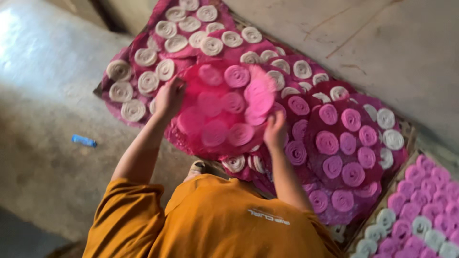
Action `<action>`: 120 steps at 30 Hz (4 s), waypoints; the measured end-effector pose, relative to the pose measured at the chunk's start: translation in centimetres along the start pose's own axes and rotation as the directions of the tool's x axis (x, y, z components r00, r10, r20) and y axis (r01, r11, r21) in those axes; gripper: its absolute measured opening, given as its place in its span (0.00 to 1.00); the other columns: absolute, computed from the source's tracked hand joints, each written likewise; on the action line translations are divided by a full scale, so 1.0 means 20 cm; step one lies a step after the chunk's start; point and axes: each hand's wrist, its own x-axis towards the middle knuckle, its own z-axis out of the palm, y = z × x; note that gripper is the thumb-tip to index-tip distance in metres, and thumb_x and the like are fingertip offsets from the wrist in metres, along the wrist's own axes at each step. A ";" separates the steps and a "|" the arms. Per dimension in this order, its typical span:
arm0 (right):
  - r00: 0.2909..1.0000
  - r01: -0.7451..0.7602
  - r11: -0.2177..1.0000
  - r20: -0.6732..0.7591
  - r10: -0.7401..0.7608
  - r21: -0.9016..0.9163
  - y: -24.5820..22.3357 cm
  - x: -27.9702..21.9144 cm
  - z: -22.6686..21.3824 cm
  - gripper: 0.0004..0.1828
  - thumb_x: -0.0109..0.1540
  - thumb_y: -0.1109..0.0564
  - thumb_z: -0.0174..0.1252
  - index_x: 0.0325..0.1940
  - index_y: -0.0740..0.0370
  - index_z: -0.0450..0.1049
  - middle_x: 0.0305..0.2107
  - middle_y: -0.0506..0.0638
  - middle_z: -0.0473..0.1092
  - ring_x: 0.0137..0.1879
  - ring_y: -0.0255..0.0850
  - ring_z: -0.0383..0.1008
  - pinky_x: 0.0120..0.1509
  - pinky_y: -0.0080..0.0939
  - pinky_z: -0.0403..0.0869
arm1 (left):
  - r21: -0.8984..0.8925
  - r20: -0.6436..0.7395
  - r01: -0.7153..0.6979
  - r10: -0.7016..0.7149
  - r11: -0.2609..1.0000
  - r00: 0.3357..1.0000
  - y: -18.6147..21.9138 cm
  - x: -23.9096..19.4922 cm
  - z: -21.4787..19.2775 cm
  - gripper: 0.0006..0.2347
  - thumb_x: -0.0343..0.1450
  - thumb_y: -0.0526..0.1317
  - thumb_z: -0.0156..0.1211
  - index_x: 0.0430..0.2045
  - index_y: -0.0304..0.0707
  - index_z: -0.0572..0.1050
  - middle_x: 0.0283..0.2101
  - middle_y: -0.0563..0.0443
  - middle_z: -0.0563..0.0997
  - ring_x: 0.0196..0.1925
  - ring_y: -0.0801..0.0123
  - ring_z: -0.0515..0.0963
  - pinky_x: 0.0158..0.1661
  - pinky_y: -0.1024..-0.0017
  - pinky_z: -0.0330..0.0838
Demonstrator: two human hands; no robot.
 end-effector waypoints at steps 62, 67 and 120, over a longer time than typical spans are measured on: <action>0.845 -0.439 0.791 -0.494 0.203 -0.425 1.13 -0.22 -1.79 0.05 0.58 0.61 0.62 0.37 0.61 0.81 0.33 0.60 0.77 0.41 0.57 0.79 0.47 0.54 0.76 | -0.156 0.624 -0.257 0.297 0.954 0.723 1.49 0.02 2.02 0.20 0.68 0.51 0.66 0.51 0.43 0.76 0.48 0.39 0.84 0.52 0.46 0.82 0.50 0.52 0.75; 0.772 -0.418 0.886 -0.593 0.230 -0.201 0.96 -0.22 -1.82 0.03 0.61 0.61 0.63 0.38 0.62 0.81 0.33 0.58 0.79 0.40 0.52 0.82 0.43 0.48 0.77 | -0.282 0.560 -0.265 0.382 0.922 0.735 1.61 -0.01 1.84 0.12 0.69 0.43 0.68 0.41 0.39 0.80 0.40 0.43 0.84 0.40 0.56 0.83 0.43 0.59 0.75; 0.985 0.106 0.786 0.174 0.002 -0.609 1.83 -2.76 -5.28 0.15 0.53 0.57 0.70 0.42 0.62 0.77 0.41 0.52 0.73 0.50 0.53 0.74 0.55 0.51 0.74 | -0.547 0.580 -0.505 0.737 0.668 0.346 4.11 -3.66 3.07 0.17 0.68 0.42 0.66 0.49 0.41 0.73 0.50 0.42 0.76 0.58 0.47 0.75 0.58 0.52 0.69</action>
